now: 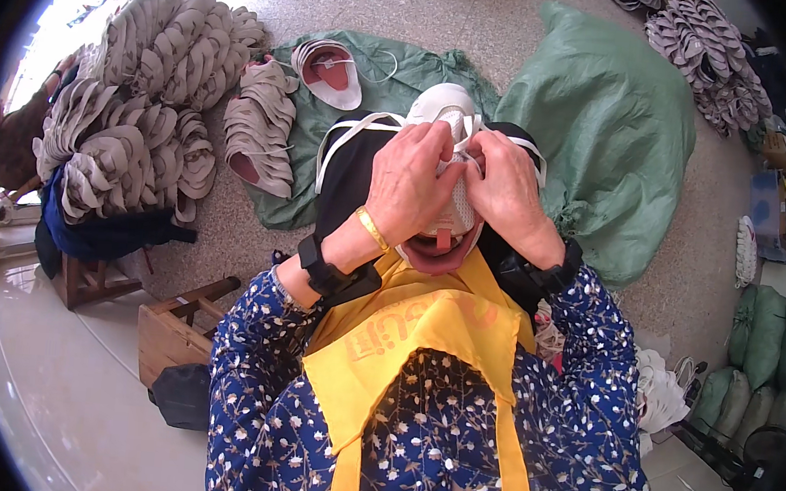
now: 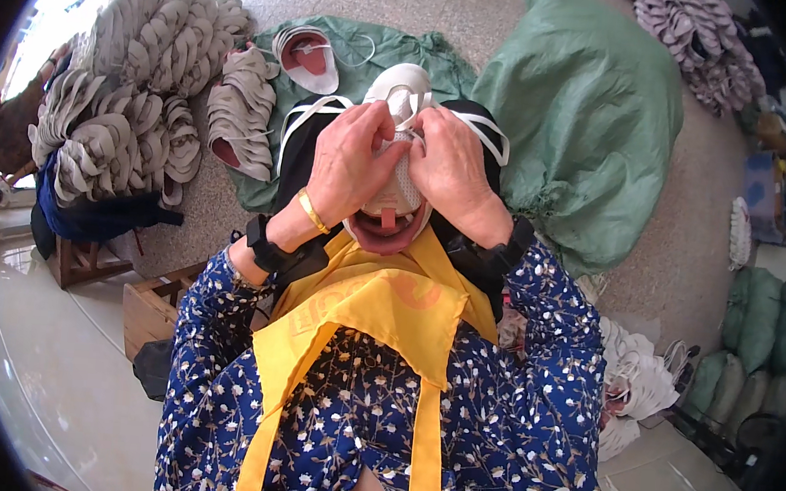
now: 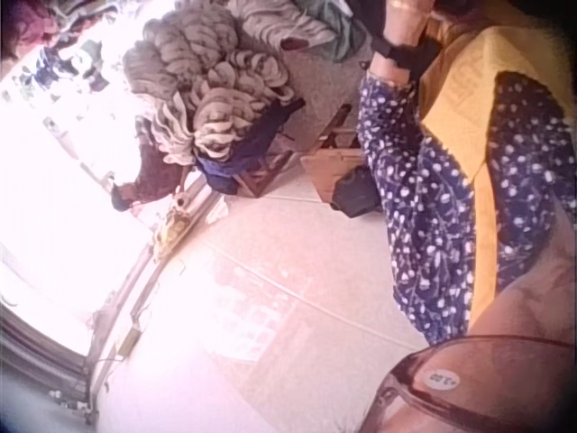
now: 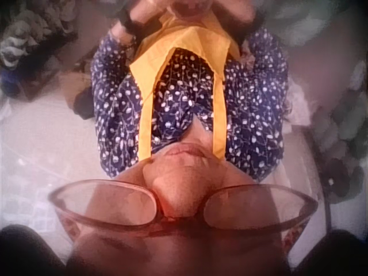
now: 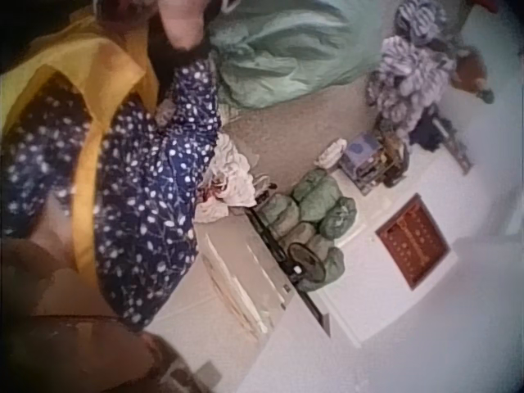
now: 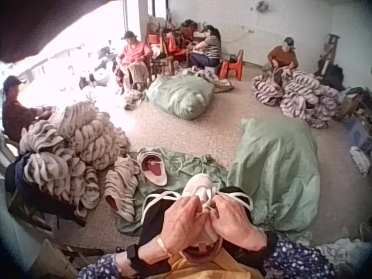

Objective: The person sits on the floor and laces a white sneaker with pink accents. They thread the white shoelaces through the eyelets, pull them tight, and tie a knot. The person then picks up a pink shoe insole and places it inside the shoe before continuing to adjust the laces.

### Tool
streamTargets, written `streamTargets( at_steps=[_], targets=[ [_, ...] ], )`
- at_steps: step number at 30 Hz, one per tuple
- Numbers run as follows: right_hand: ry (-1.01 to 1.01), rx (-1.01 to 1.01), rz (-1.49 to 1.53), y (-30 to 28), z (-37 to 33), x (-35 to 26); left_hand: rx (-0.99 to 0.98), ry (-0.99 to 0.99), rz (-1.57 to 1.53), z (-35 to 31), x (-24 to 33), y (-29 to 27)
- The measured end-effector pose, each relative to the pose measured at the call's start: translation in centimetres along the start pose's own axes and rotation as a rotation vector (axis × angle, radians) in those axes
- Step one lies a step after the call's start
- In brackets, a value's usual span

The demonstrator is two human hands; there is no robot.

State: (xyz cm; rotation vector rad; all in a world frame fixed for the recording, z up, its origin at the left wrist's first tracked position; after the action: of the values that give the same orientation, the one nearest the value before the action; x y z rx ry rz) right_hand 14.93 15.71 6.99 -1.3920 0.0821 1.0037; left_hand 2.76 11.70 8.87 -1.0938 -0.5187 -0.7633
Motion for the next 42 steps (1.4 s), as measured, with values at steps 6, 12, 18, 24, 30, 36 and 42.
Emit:
streamTargets(
  at_steps=[6,12,18,24,30,36,42],
  targets=[
    [0.026,-0.018,0.049,-0.6,0.3,0.3,-0.062,-0.018,0.072,0.1,-0.9,1.7],
    [0.023,0.026,0.09,-1.0,0.3,0.3,-0.123,0.074,0.183,-0.1,0.1,1.8],
    [0.145,0.001,0.183,-0.3,0.0,1.7,-0.046,0.189,0.224,-0.3,1.1,1.7],
    [0.131,0.033,0.173,-0.1,-0.1,2.2,-0.092,0.197,0.392,-1.1,1.2,3.0],
    [0.051,0.05,0.236,-0.6,0.0,1.4,-0.15,0.177,0.464,-1.4,1.1,3.7],
    [0.017,0.076,0.274,-0.8,-0.4,1.2,-0.064,0.155,0.393,-1.4,0.7,3.7],
    [0.032,0.074,0.264,-0.5,-0.6,0.9,-0.069,0.148,0.321,-1.0,0.1,3.2]
  ],
)
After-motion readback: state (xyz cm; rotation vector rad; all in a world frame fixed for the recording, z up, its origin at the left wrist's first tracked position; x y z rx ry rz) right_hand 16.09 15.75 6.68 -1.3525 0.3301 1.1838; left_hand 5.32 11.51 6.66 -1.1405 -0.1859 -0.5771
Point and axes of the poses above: each hand's wrist, its own z-axis towards the middle knuckle, its own y-axis out of the palm, x = y × z, the point moved 9 cm from there along z, towards the middle knuckle, and after that the axes turned 4 degrees about -z, right-handed, at the moved point
